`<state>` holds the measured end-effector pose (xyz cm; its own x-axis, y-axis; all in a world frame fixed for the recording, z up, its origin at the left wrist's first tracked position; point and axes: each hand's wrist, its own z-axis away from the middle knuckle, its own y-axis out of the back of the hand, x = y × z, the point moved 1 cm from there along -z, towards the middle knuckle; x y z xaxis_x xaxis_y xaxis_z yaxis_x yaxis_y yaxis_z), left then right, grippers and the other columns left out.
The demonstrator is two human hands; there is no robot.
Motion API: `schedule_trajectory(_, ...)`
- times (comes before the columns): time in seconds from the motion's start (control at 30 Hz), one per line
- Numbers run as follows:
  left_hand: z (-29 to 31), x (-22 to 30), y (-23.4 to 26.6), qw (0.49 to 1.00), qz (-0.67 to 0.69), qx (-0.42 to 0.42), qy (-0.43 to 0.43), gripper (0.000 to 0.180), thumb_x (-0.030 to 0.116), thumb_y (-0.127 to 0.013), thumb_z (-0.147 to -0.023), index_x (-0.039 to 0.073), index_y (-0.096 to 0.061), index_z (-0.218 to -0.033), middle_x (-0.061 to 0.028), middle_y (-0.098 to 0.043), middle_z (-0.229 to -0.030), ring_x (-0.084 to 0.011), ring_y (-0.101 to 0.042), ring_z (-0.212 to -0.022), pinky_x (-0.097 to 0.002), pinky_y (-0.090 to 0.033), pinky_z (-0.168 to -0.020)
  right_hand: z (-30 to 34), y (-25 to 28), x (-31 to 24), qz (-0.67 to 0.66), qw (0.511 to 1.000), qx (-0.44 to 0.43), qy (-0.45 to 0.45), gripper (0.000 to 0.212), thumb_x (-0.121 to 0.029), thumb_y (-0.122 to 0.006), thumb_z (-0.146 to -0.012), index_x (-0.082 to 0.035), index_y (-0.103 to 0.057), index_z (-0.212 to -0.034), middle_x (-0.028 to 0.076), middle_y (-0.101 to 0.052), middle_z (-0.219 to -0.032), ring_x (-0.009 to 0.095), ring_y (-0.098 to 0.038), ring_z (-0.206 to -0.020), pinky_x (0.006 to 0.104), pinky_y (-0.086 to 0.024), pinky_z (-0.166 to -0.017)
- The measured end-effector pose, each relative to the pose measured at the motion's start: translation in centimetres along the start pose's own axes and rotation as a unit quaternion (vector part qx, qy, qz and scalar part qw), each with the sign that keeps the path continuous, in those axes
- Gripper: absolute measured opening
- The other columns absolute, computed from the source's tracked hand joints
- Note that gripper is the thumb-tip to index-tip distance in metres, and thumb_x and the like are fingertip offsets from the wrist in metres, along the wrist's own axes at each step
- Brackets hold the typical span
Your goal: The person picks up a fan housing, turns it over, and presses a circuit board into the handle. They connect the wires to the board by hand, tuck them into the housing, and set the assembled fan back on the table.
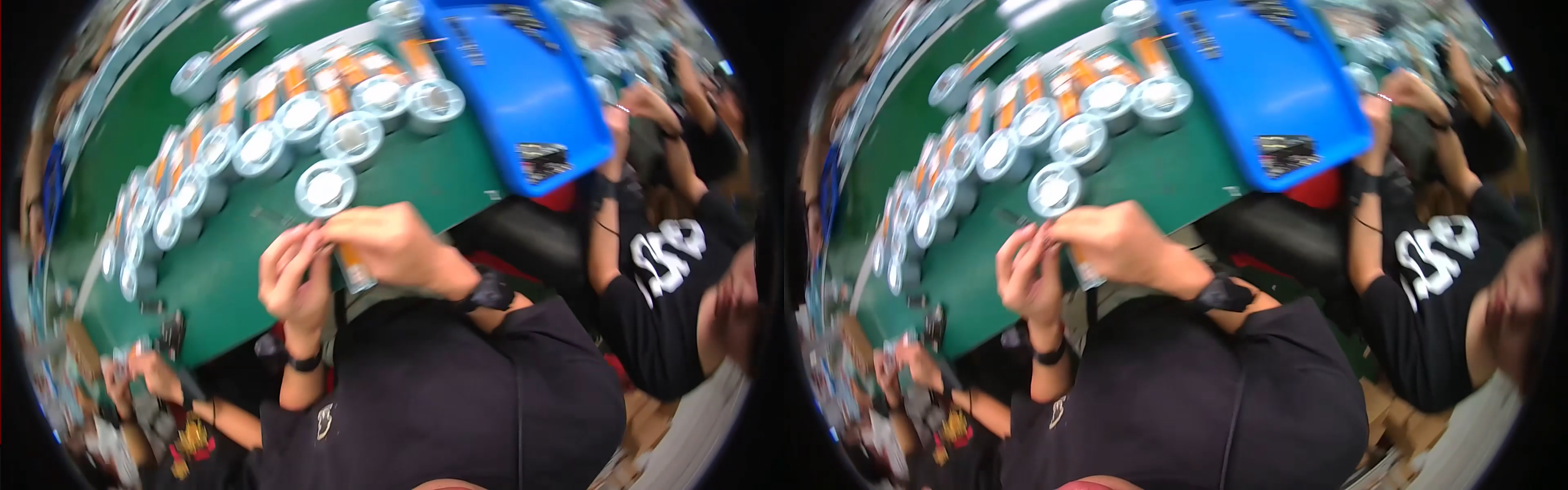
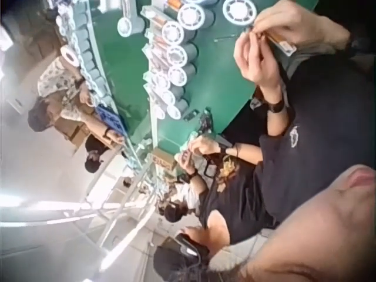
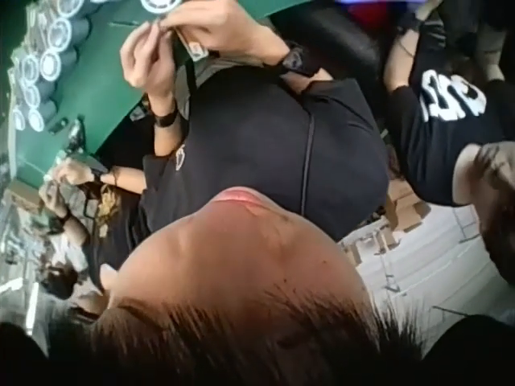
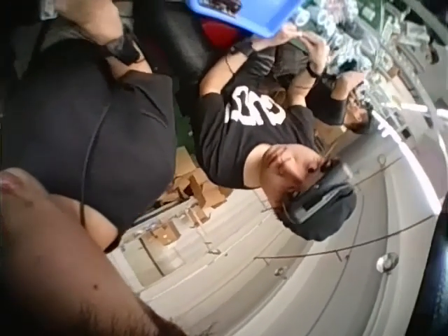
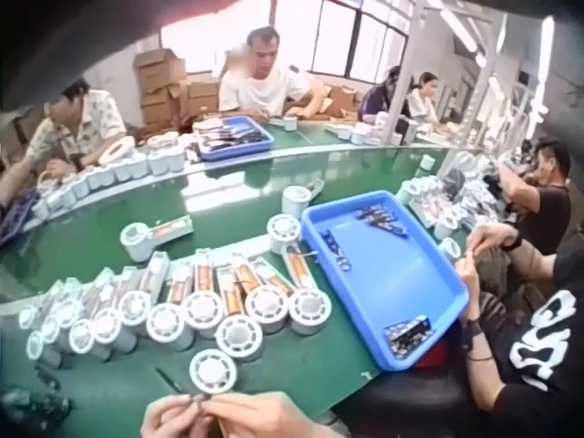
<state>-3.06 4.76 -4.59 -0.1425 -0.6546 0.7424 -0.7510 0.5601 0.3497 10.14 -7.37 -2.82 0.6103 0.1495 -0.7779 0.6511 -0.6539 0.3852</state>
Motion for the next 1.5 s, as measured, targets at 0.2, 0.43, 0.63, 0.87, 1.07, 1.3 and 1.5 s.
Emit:
schedule_trajectory(0.2, -0.2, -0.2, -0.8, 1.000, -0.004, 0.012, -0.003, 0.040, -0.013, -0.080, -0.076, 0.001, -0.075, -0.114, -0.0146, -0.066, -0.118, -0.0259, -0.074, -0.098, -0.0342, -0.064, -0.082, -0.5, 0.4, 0.8, -0.037, 0.997, -0.056, -0.031, 0.028, 0.013, -0.063, -0.083, 0.002, -0.072, -0.106, 0.018, -0.075, -0.103, 0.030, -0.076, -0.093, 0.0342, -0.061, -0.077)
schedule_trajectory(0.43, -2.1, 0.4, -0.1, 0.994, -0.093, -0.039, -0.053, 0.040, -0.005, -0.083, -0.075, 0.004, -0.074, -0.113, -0.0091, -0.068, -0.105, -0.0210, -0.068, -0.076, -0.0310, -0.057, -0.063, -0.1, 2.7, -0.2, -0.073, 0.970, -0.037, -0.230, 0.012, 0.010, -0.068, -0.088, 0.002, -0.071, -0.096, 0.009, -0.074, -0.097, 0.009, -0.067, -0.072, 0.0235, -0.051, -0.062)
schedule_trajectory(0.63, -3.1, 1.9, -0.2, 0.991, -0.038, -0.107, 0.064, 0.031, 0.002, -0.079, -0.081, 0.004, -0.073, -0.111, -0.0076, -0.065, -0.092, -0.0172, -0.057, -0.060, -0.0316, -0.047, -0.052, 0.3, 3.5, 0.3, 0.011, 0.980, -0.041, -0.192, 0.007, 0.005, -0.072, -0.088, 0.001, -0.069, -0.093, 0.008, -0.071, -0.085, 0.008, -0.061, -0.064, 0.0245, -0.048, -0.057)
schedule_trajectory(0.87, -3.7, 3.4, -1.2, 0.949, 0.111, -0.131, 0.263, 0.014, 0.006, -0.071, -0.095, 0.000, -0.072, -0.107, -0.0015, -0.060, -0.085, -0.0051, -0.049, -0.065, -0.0235, -0.038, -0.053, -0.7, 3.8, -2.2, -0.048, 0.946, -0.196, -0.255, 0.036, -0.035, -0.064, -0.098, 0.000, -0.063, -0.090, 0.015, -0.066, -0.073, 0.028, -0.064, -0.066, 0.0399, -0.050, -0.063)
schedule_trajectory(1.07, -5.0, 3.7, 0.9, 0.954, 0.023, -0.212, 0.209, 0.016, 0.005, -0.072, -0.093, 0.000, -0.070, -0.108, -0.0045, -0.062, -0.094, -0.0103, -0.054, -0.070, -0.0269, -0.044, -0.063, -1.4, 4.8, -1.8, -0.066, 0.933, -0.245, -0.255, 0.036, -0.034, -0.060, -0.098, 0.002, -0.060, -0.092, 0.016, -0.066, -0.075, 0.030, -0.065, -0.067, 0.0422, -0.050, -0.064)
schedule_trajectory(1.3, -7.5, 4.7, -0.5, 0.935, -0.270, -0.220, -0.061, 0.028, 0.002, -0.074, -0.085, 0.006, -0.071, -0.112, -0.0067, -0.063, -0.114, -0.0261, -0.056, -0.101, -0.0364, -0.046, -0.086, -2.6, 6.0, -0.6, -0.038, 0.925, -0.255, -0.278, 0.034, -0.031, -0.059, -0.098, 0.003, -0.060, -0.095, 0.017, -0.067, -0.077, 0.032, -0.066, -0.070, 0.0442, -0.049, -0.065)
schedule_trajectory(1.5, -8.1, 4.3, -1.9, 0.905, -0.266, -0.304, -0.134, 0.026, 0.002, -0.071, -0.083, 0.009, -0.071, -0.108, -0.0079, -0.060, -0.124, -0.0326, -0.049, -0.122, -0.0475, -0.037, -0.107, -3.9, 7.5, -0.9, -0.056, 0.902, -0.359, -0.233, 0.033, -0.030, -0.057, -0.099, 0.003, -0.060, -0.100, 0.022, -0.068, -0.079, 0.037, -0.068, -0.074, 0.0463, -0.052, -0.068)
